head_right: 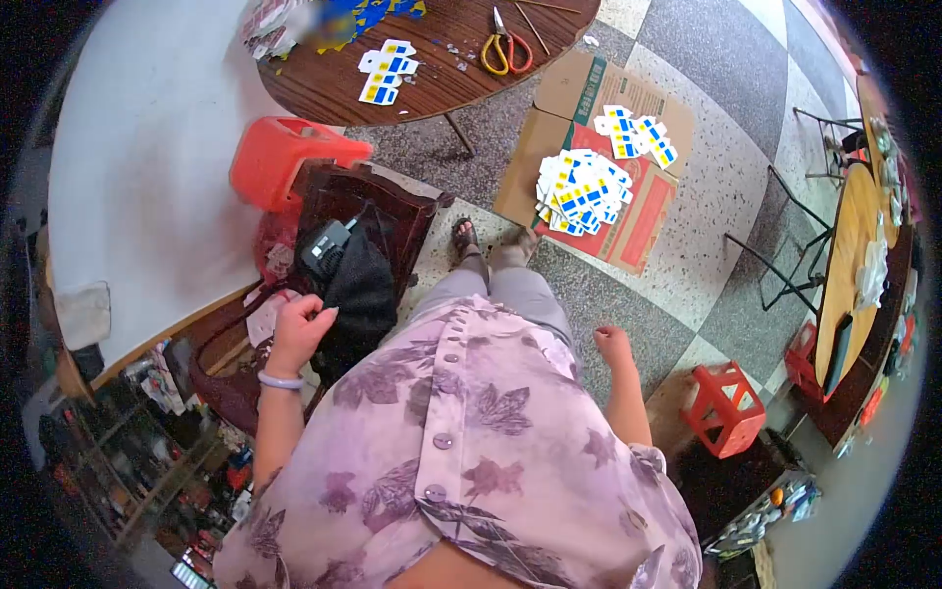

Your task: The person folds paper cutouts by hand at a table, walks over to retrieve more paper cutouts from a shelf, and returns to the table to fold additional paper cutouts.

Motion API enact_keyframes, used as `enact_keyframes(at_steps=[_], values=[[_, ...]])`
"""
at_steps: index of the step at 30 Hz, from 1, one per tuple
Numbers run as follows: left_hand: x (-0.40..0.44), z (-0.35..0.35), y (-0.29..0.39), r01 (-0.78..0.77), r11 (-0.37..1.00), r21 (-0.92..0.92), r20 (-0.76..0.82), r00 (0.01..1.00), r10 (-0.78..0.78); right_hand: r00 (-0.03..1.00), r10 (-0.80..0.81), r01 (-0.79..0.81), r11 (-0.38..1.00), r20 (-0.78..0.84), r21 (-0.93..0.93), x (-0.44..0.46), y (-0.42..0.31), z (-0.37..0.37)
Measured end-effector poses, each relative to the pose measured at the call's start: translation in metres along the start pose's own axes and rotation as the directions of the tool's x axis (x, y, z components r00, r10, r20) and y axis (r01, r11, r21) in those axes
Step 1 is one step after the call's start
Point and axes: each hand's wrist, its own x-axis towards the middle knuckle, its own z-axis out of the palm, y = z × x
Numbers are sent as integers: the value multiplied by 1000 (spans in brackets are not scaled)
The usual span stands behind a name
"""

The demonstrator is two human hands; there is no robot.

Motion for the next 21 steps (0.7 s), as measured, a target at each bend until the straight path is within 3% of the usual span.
enact_keyframes(at_steps=[4, 7, 10, 11, 14, 18, 21], values=[[41, -21, -6, -55, 987, 149, 31, 998, 51, 991, 114, -104, 987, -73, 121, 11, 21, -15], [56, -36, -6, -7, 978, 206, 38, 999, -1, 987, 155, -144, 974, -52, 178, 54, 58, -31], [66, -52, -2, 19, 968, 249, 28, 999, -26, 959, 174, -113, 958, -225, 262, 55, 38, -42], [69, -57, -8, 46, 964, 263, 14, 999, -52, 955, 215, -98, 880, -206, 465, 57, 30, -37], [80, -66, -20, 155, 971, 182, -12, 988, -156, 987, 144, -112, 929, -66, 354, 62, 14, -24], [97, -82, -16, 209, 953, 222, -22, 978, -209, 973, 201, -108, 838, -118, 535, 70, 23, 22], [116, -102, -6, 307, 929, 209, -33, 951, -307, 966, 253, -189, 832, -54, 521, 55, 14, 43]])
